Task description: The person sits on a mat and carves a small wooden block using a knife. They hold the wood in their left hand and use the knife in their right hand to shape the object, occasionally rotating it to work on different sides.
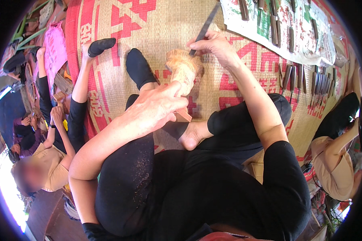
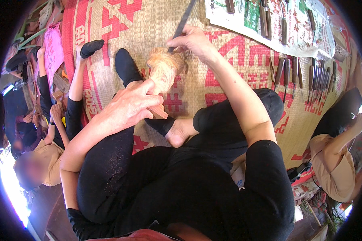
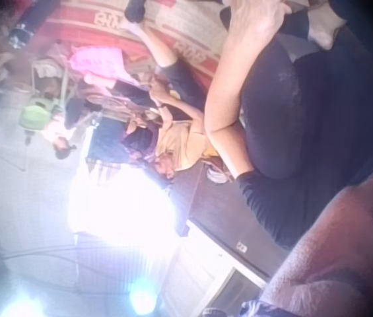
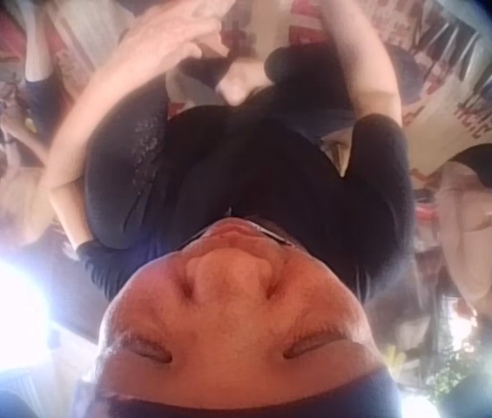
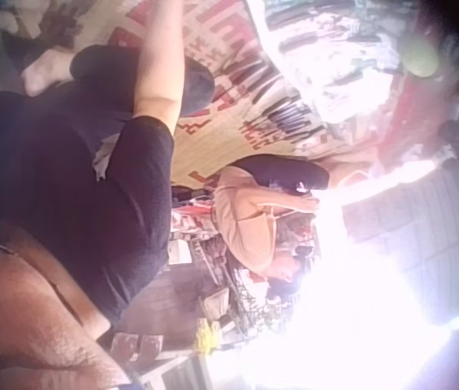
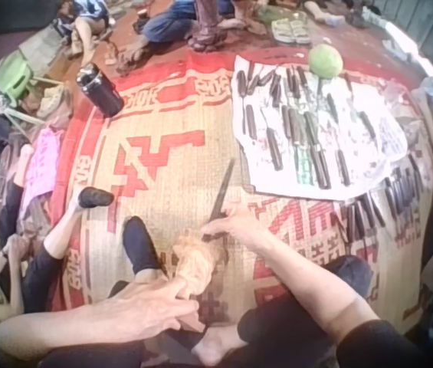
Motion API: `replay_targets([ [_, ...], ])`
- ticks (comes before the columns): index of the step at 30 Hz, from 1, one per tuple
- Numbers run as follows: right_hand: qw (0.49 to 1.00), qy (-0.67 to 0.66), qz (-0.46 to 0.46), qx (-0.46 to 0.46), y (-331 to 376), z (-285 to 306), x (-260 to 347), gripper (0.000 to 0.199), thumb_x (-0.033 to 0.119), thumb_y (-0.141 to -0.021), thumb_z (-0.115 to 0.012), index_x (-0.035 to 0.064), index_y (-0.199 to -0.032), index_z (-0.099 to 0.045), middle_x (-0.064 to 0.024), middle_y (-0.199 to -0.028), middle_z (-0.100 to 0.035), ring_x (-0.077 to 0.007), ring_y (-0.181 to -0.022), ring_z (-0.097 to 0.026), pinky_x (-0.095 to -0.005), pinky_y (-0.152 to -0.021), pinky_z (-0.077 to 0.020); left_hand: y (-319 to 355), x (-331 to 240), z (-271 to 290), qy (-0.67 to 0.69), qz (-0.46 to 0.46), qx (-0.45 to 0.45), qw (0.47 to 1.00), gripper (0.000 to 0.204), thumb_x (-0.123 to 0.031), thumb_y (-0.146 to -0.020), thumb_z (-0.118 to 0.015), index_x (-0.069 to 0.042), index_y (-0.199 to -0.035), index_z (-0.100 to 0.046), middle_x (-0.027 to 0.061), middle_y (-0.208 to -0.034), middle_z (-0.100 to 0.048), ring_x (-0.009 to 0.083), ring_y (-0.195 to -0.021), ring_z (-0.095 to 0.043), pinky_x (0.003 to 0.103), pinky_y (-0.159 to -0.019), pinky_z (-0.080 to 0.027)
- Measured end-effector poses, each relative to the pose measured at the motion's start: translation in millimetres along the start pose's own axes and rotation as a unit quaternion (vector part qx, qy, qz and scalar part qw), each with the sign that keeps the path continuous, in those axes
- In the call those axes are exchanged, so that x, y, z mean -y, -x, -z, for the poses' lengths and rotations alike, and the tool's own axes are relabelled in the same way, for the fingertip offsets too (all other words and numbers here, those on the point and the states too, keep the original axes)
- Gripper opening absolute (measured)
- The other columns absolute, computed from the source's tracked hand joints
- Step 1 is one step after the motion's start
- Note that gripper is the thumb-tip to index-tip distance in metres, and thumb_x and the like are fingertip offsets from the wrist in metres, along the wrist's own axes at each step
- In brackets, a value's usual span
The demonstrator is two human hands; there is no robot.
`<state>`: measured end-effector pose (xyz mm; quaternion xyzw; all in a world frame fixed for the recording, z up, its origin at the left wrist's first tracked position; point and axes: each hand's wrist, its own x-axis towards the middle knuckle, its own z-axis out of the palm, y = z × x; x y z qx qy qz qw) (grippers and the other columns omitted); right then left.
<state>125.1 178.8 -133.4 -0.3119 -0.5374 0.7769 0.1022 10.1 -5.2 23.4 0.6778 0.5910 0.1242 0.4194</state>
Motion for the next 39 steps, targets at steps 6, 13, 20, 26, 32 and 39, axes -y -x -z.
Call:
replay_targets([
  [6,0.998,0.033,-0.032,-0.049,-7,13,-2,0.012,0.011,-0.081,-0.068,0.0028,-0.088,-0.065,-0.0061,-0.080,-0.069,-0.0121,-0.069,-0.064,-0.0251,-0.064,-0.0519,-1,-2,1,0.007,-0.003,-0.003,1.000,0.027,0.000,-0.061,-0.067,-0.006,-0.086,-0.057,0.0108,-0.092,-0.051,0.0295,-0.084,-0.059,0.041,-0.065,-0.045],
  [13,0.999,-0.008,-0.024,0.033,4,-11,-5,0.016,0.012,-0.078,-0.069,0.0023,-0.090,-0.068,-0.0065,-0.082,-0.069,-0.0118,-0.074,-0.064,-0.0262,-0.072,-0.0493,-1,-3,-5,0.039,0.012,-0.010,0.999,0.024,0.000,-0.062,-0.066,-0.006,-0.085,-0.058,0.0106,-0.092,-0.050,0.0286,-0.083,-0.059,0.039,-0.062,-0.046],
  [20,0.997,0.024,-0.046,-0.063,-9,13,-3,0.012,0.010,-0.081,-0.067,0.0013,-0.089,-0.065,-0.0073,-0.078,-0.068,-0.0115,-0.070,-0.064,-0.0245,-0.066,-0.0522,-6,-1,-2,-0.036,-0.002,0.047,0.998,0.035,-0.004,-0.062,-0.072,-0.010,-0.093,-0.057,0.0097,-0.094,-0.048,0.0318,-0.087,-0.054,0.042,-0.072,-0.045],
  [26,0.999,0.028,-0.002,0.017,0,-4,-1,0.012,0.010,-0.081,-0.068,0.0029,-0.090,-0.064,-0.0065,-0.079,-0.068,-0.0124,-0.068,-0.064,-0.0232,-0.063,-0.0526,-6,-1,-6,-0.031,-0.008,0.034,0.999,0.031,-0.005,-0.060,-0.071,-0.010,-0.087,-0.056,0.0098,-0.091,-0.048,0.0312,-0.086,-0.054,0.041,-0.071,-0.042],
  [32,0.997,0.050,-0.013,-0.058,-10,14,2,0.012,0.010,-0.081,-0.067,0.0030,-0.090,-0.065,-0.0054,-0.078,-0.068,-0.0095,-0.065,-0.063,-0.0200,-0.059,-0.0503,-6,-1,-8,-0.036,-0.018,0.035,0.999,0.027,-0.006,-0.061,-0.069,-0.010,-0.083,-0.056,0.0098,-0.089,-0.048,0.0303,-0.083,-0.054,0.041,-0.068,-0.040],
  [39,0.999,0.038,0.016,0.019,0,-8,-6,0.012,0.012,-0.080,-0.069,0.0024,-0.086,-0.065,-0.0051,-0.079,-0.068,-0.0111,-0.073,-0.064,-0.0253,-0.068,-0.0519,-9,-1,-7,-0.043,-0.029,0.056,0.997,0.021,-0.005,-0.065,-0.065,-0.006,-0.084,-0.058,0.0141,-0.093,-0.047,0.0323,-0.083,-0.054,0.042,-0.065,-0.042],
])
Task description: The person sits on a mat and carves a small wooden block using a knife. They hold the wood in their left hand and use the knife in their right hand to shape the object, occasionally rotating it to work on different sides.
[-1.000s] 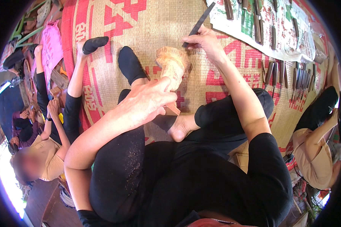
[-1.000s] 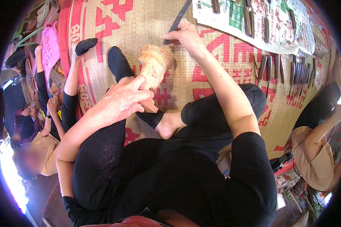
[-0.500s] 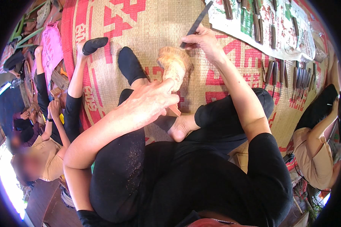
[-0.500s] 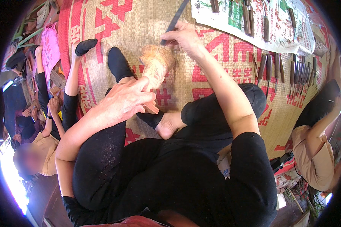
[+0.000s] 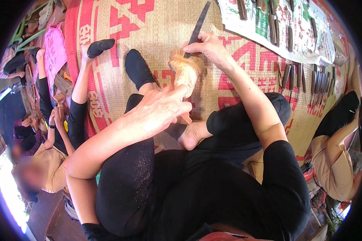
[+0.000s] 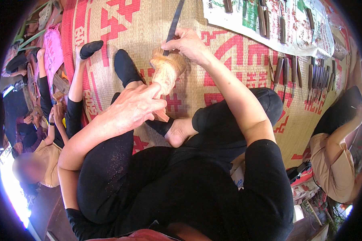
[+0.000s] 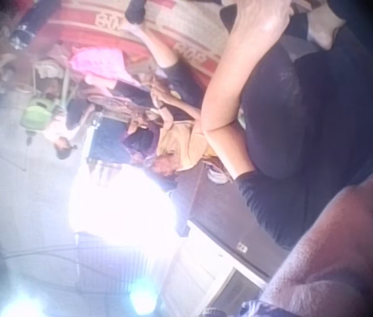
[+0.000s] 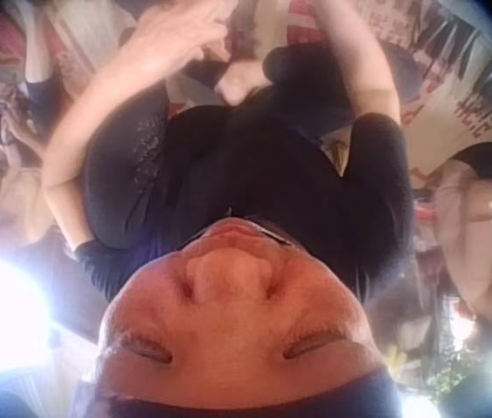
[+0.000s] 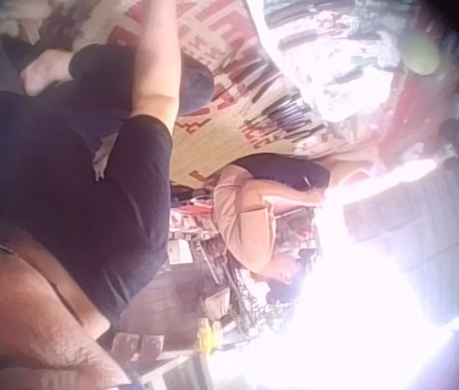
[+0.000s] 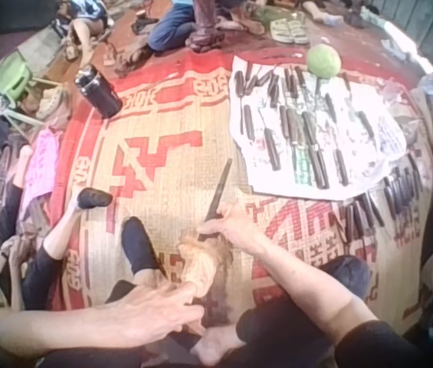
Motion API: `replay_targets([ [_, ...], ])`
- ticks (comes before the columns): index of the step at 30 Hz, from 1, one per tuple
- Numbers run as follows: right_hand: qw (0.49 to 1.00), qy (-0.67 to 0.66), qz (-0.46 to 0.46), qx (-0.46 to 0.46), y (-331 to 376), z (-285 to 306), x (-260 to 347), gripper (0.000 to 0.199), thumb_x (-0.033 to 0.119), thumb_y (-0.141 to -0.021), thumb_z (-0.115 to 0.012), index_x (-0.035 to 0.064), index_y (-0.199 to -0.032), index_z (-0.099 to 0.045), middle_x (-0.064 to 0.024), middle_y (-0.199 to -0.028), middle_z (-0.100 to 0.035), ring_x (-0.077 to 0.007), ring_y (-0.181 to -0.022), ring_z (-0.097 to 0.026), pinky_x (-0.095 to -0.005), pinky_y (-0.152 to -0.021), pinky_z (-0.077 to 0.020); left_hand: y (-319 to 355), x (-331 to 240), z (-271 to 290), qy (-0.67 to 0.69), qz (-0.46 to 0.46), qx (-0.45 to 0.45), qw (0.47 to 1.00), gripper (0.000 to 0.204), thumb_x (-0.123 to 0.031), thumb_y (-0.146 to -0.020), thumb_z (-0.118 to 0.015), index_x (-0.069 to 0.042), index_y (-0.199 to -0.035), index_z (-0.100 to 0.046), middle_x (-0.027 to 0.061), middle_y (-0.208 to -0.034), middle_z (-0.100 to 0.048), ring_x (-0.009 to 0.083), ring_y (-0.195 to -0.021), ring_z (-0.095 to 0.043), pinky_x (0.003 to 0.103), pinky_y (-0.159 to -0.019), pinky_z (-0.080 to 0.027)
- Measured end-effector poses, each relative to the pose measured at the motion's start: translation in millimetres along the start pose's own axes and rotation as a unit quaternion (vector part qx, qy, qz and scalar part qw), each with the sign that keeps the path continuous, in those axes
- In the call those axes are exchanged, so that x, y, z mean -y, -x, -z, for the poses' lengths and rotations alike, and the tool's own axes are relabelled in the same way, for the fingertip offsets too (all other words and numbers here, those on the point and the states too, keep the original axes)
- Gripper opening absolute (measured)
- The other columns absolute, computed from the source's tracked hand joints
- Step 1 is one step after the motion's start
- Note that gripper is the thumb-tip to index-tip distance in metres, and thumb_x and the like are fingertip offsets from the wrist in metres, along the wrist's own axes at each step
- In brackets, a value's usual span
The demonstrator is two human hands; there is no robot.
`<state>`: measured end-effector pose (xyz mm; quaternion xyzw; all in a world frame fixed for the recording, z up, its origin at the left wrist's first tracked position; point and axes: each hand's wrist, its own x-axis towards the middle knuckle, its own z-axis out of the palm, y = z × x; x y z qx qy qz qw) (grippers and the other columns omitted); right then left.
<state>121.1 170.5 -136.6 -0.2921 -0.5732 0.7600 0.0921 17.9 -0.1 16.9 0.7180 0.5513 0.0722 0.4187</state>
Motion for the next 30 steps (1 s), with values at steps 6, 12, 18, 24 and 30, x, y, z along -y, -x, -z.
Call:
replay_targets([
  [6,0.998,-0.022,-0.018,-0.062,-5,19,4,0.012,0.011,-0.080,-0.069,0.0027,-0.088,-0.065,-0.0067,-0.079,-0.068,-0.0102,-0.067,-0.063,-0.0209,-0.060,-0.0505,0,0,0,0.002,-0.019,-0.005,1.000,0.020,-0.004,-0.066,-0.062,-0.004,-0.085,-0.059,0.0166,-0.094,-0.047,0.0346,-0.080,-0.054,0.043,-0.064,-0.044],
  [12,1.000,0.006,-0.009,0.006,0,0,2,0.010,0.010,-0.078,-0.070,0.0035,-0.086,-0.068,-0.0058,-0.078,-0.068,-0.0095,-0.070,-0.063,-0.0227,-0.063,-0.0497,2,1,-4,-0.004,-0.002,-0.017,1.000,0.024,-0.007,-0.063,-0.067,-0.009,-0.084,-0.056,0.0107,-0.089,-0.046,0.0301,-0.085,-0.053,0.041,-0.068,-0.039],
  [18,0.997,-0.010,-0.023,-0.067,-4,17,4,0.011,0.009,-0.080,-0.068,0.0021,-0.087,-0.064,-0.0081,-0.079,-0.068,-0.0107,-0.066,-0.064,-0.0214,-0.060,-0.0512,1,-1,0,-0.024,-0.015,-0.005,1.000,0.020,-0.005,-0.065,-0.064,-0.007,-0.084,-0.057,0.0143,-0.092,-0.047,0.0324,-0.083,-0.053,0.043,-0.066,-0.041],
  [24,1.000,0.015,0.003,0.013,3,5,8,0.011,0.009,-0.081,-0.067,0.0029,-0.089,-0.064,-0.0054,-0.079,-0.068,-0.0100,-0.070,-0.063,-0.0222,-0.064,-0.0506,0,1,0,-0.003,-0.019,0.000,1.000,0.020,-0.004,-0.066,-0.063,-0.005,-0.085,-0.057,0.0163,-0.095,-0.047,0.0342,-0.081,-0.052,0.044,-0.065,-0.043],
  [30,0.998,0.000,-0.014,-0.057,-2,21,11,0.012,0.009,-0.078,-0.069,0.0026,-0.087,-0.066,-0.0054,-0.079,-0.067,-0.0095,-0.065,-0.061,-0.0234,-0.061,-0.0499,1,0,-1,-0.023,-0.009,-0.018,1.000,0.023,-0.007,-0.063,-0.068,-0.010,-0.083,-0.057,0.0101,-0.087,-0.047,0.0296,-0.081,-0.053,0.040,-0.067,-0.039],
])
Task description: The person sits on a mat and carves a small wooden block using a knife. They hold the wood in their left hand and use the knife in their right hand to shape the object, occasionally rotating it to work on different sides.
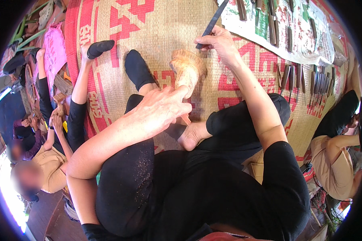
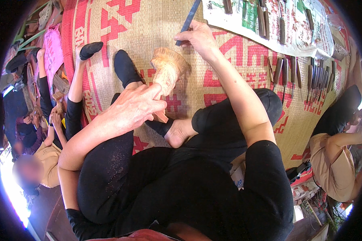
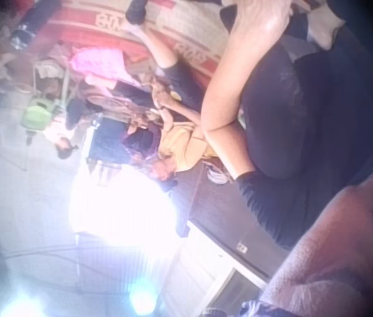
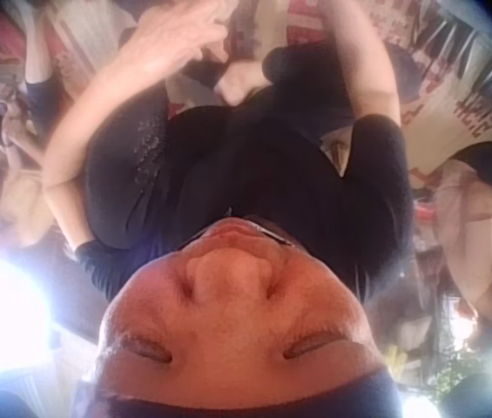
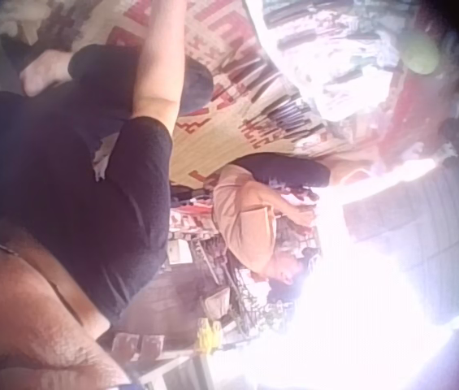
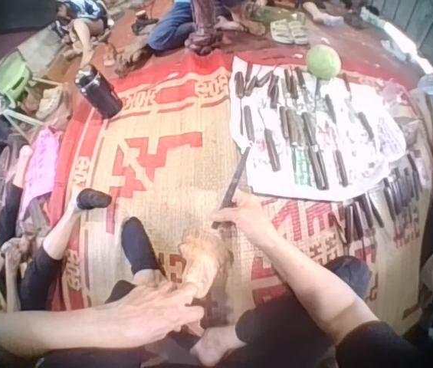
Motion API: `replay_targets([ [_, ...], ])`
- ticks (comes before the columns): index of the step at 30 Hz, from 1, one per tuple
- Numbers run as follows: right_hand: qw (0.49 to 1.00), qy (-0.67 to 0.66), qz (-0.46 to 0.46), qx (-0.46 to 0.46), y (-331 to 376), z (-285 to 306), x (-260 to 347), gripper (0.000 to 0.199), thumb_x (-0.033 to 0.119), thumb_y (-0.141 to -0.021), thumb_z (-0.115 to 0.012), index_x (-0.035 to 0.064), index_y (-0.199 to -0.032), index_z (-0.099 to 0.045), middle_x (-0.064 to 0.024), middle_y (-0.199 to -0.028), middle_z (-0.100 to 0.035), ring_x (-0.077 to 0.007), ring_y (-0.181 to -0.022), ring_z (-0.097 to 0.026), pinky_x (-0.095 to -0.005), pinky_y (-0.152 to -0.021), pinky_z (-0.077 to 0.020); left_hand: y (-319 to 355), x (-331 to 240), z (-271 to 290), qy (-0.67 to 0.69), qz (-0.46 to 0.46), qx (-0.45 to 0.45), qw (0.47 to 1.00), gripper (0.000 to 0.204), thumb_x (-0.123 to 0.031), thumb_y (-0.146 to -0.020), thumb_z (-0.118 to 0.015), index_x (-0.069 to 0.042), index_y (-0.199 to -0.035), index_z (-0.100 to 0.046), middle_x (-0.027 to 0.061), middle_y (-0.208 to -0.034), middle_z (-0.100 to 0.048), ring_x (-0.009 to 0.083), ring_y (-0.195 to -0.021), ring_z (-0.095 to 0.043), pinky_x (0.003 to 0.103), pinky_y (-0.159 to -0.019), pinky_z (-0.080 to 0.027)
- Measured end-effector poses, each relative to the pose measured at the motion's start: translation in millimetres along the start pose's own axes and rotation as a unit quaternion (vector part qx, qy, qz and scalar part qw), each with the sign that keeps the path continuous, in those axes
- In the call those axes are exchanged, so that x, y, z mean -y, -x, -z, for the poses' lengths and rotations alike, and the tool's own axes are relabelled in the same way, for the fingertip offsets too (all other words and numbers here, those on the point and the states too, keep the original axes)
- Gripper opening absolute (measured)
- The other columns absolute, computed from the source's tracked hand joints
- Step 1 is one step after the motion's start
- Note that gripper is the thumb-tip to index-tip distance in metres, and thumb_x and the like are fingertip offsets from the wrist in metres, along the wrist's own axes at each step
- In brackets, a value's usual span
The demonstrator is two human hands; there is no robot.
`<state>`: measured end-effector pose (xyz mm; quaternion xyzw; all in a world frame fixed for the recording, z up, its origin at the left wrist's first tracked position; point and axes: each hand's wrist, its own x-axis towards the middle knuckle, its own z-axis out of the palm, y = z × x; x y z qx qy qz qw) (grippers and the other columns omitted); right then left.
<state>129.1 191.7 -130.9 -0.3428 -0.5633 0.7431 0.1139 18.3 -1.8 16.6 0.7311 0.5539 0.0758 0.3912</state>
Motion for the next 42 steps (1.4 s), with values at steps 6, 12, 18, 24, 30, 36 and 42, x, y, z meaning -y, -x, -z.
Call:
replay_targets([
  [6,0.999,0.018,0.006,0.030,5,-10,-2,0.009,0.009,-0.079,-0.069,0.0034,-0.084,-0.065,-0.0076,-0.079,-0.067,-0.0093,-0.063,-0.061,-0.0207,-0.059,-0.0501,2,1,0,0.008,0.014,-0.017,1.000,0.029,-0.006,-0.062,-0.069,-0.011,-0.088,-0.058,0.0098,-0.091,-0.048,0.0306,-0.084,-0.054,0.041,-0.069,-0.041],
  [12,0.998,-0.028,0.029,-0.042,-5,19,-7,0.011,0.010,-0.081,-0.067,0.0025,-0.088,-0.063,-0.0077,-0.078,-0.068,-0.0112,-0.070,-0.064,-0.0239,-0.062,-0.0519,7,14,16,0.164,0.163,-0.007,0.973,0.040,-0.003,-0.066,-0.072,-0.008,-0.104,-0.060,0.0078,-0.093,-0.047,0.0229,-0.086,-0.056,0.032,-0.075,-0.046],
  [18,0.998,-0.016,0.022,-0.053,-6,15,-9,0.014,0.013,-0.081,-0.069,0.0027,-0.089,-0.064,-0.0080,-0.079,-0.068,-0.0119,-0.070,-0.065,-0.0248,-0.066,-0.0519,22,68,23,0.311,0.211,-0.106,0.921,0.045,-0.016,-0.071,-0.076,-0.002,-0.110,-0.060,0.0006,-0.095,-0.049,0.0132,-0.097,-0.051,0.027,-0.087,-0.040],
  [24,0.998,-0.019,0.013,-0.056,-8,22,-13,0.015,0.016,-0.082,-0.068,0.0023,-0.088,-0.064,-0.0086,-0.079,-0.069,-0.0120,-0.070,-0.065,-0.0251,-0.066,-0.0522,19,93,25,0.424,0.278,-0.215,0.834,0.057,-0.022,-0.082,-0.071,-0.003,-0.131,-0.047,0.0038,-0.118,-0.058,0.0114,-0.107,-0.054,0.027,-0.092,-0.043],
  [30,0.998,-0.014,0.020,-0.062,-5,22,-9,0.015,0.015,-0.082,-0.068,0.0021,-0.087,-0.064,-0.0083,-0.078,-0.068,-0.0122,-0.070,-0.065,-0.0241,-0.066,-0.0519,24,117,31,0.572,0.265,-0.303,0.715,0.052,-0.020,-0.090,-0.061,-0.004,-0.134,-0.041,0.0084,-0.125,-0.055,0.0160,-0.113,-0.055,0.035,-0.095,-0.045],
  [36,0.997,-0.035,0.010,-0.065,-6,23,-7,0.015,0.011,-0.080,-0.068,0.0003,-0.089,-0.063,-0.0080,-0.078,-0.068,-0.0108,-0.069,-0.064,-0.0224,-0.064,-0.0501,43,139,27,0.626,0.224,-0.383,0.642,0.046,-0.021,-0.092,-0.056,-0.001,-0.131,-0.042,0.0137,-0.123,-0.055,0.0234,-0.103,-0.061,0.035,-0.078,-0.056],
  [42,0.997,-0.028,-0.002,-0.067,-5,20,-4,0.015,0.011,-0.080,-0.069,-0.0003,-0.087,-0.062,-0.0082,-0.077,-0.067,-0.0111,-0.068,-0.063,-0.0229,-0.063,-0.0503,72,173,25,0.701,0.177,-0.361,0.589,0.041,-0.024,-0.094,-0.054,-0.004,-0.129,-0.046,0.0126,-0.113,-0.060,0.0215,-0.090,-0.063,0.034,-0.074,-0.055],
])
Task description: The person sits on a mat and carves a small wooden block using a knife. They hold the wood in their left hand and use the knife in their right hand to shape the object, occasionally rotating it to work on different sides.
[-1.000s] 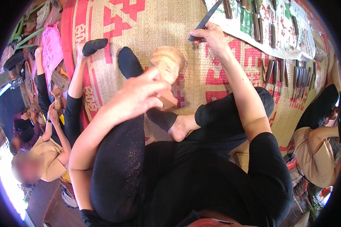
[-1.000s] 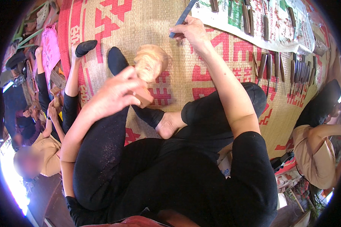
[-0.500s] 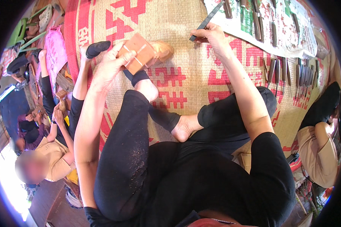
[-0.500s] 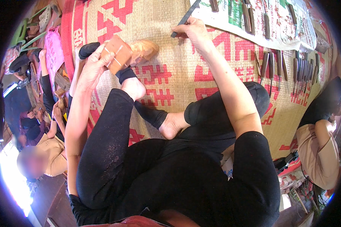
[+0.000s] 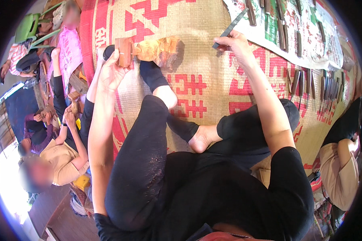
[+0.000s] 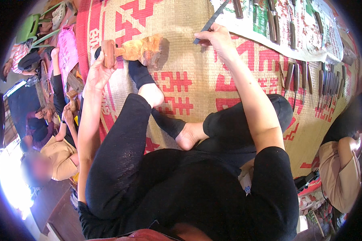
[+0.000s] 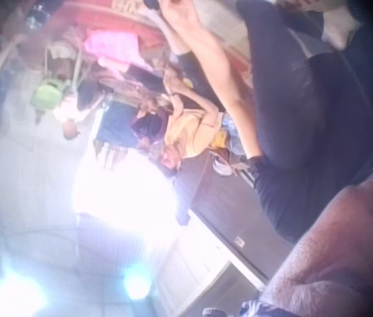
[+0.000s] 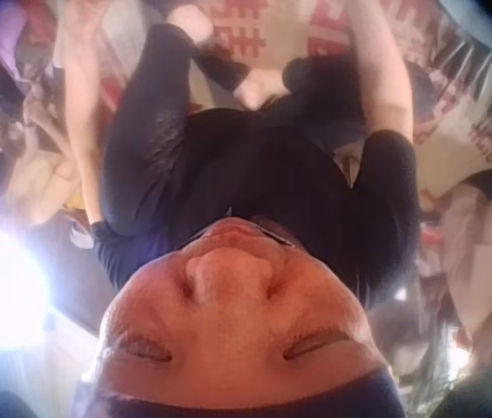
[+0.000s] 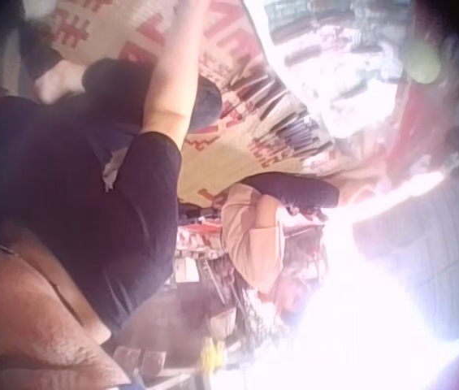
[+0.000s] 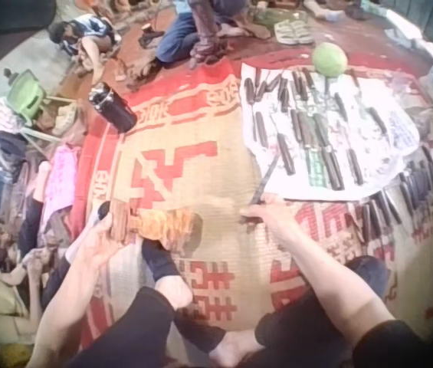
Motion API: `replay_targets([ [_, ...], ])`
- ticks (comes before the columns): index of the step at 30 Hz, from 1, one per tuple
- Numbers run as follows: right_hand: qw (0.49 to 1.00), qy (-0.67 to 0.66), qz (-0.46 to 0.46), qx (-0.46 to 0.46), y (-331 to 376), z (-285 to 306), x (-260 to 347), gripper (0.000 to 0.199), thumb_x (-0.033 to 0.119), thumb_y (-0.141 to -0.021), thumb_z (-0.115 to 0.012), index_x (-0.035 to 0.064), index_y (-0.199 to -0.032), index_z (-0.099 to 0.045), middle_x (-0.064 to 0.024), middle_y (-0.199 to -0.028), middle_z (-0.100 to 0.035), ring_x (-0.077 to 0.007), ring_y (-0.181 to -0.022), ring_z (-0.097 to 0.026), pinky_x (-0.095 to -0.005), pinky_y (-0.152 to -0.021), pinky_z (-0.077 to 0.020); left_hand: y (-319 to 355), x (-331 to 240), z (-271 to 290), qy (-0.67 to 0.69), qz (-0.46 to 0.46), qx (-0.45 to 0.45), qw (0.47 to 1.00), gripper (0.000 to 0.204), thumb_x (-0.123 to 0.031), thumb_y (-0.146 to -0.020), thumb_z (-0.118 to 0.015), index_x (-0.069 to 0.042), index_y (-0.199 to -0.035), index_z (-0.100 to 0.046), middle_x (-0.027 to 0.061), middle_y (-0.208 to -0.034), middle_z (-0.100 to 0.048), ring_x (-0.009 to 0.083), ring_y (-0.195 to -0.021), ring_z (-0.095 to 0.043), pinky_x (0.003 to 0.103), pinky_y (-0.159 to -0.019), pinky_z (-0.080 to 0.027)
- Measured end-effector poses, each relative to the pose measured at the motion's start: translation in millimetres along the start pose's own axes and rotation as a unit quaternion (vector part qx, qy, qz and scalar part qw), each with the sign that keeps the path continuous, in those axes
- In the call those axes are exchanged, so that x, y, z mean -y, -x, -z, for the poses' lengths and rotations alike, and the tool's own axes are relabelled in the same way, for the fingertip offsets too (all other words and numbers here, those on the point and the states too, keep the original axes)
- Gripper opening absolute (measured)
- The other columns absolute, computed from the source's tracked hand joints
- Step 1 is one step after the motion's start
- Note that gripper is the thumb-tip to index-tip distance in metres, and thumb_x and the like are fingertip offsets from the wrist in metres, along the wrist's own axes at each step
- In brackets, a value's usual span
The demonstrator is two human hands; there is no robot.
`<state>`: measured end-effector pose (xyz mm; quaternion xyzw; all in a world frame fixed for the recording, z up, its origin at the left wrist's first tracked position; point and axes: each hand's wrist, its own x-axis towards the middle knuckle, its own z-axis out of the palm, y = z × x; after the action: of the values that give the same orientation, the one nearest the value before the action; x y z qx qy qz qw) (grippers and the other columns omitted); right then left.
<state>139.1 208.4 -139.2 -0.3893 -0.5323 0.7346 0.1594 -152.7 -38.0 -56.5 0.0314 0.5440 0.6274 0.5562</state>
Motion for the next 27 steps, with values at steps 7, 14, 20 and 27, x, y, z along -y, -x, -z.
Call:
replay_targets([
  [7,1.000,-0.012,-0.005,0.010,-2,0,-7,0.015,0.012,-0.079,-0.069,0.0007,-0.086,-0.063,-0.0076,-0.075,-0.067,-0.0102,-0.065,-0.061,-0.0220,-0.060,-0.0478,5,11,30,0.110,0.023,0.053,0.992,0.042,-0.026,-0.094,-0.052,-0.011,-0.133,-0.044,0.0095,-0.114,-0.060,0.0264,-0.092,-0.062,0.040,-0.076,-0.052],
  [14,0.999,0.013,-0.033,0.033,1,-6,-9,0.014,0.013,-0.078,-0.070,0.0026,-0.085,-0.063,-0.0061,-0.074,-0.067,-0.0095,-0.064,-0.061,-0.0218,-0.059,-0.0472,24,28,26,0.138,0.004,0.051,0.989,0.054,-0.010,-0.087,-0.061,-0.017,-0.137,-0.041,0.0027,-0.134,-0.049,0.0196,-0.116,-0.052,0.041,-0.097,-0.044],
  [20,0.998,0.038,-0.043,0.033,0,-6,-10,0.013,0.014,-0.079,-0.070,0.0045,-0.085,-0.063,-0.0050,-0.074,-0.067,-0.0097,-0.066,-0.062,-0.0221,-0.061,-0.0482,36,31,33,0.122,0.029,0.075,0.989,0.058,-0.007,-0.081,-0.068,-0.011,-0.133,-0.045,0.0056,-0.128,-0.052,0.0232,-0.122,-0.048,0.041,-0.103,-0.041],
  [27,0.996,0.052,-0.058,0.033,3,-9,-6,0.013,0.013,-0.079,-0.069,0.0039,-0.086,-0.063,-0.0055,-0.076,-0.067,-0.0109,-0.069,-0.064,-0.0250,-0.064,-0.0519,50,29,25,-0.020,0.067,0.083,0.994,0.060,-0.007,-0.074,-0.075,-0.007,-0.129,-0.050,0.0055,-0.122,-0.056,0.0197,-0.115,-0.052,0.034,-0.099,-0.040],
])
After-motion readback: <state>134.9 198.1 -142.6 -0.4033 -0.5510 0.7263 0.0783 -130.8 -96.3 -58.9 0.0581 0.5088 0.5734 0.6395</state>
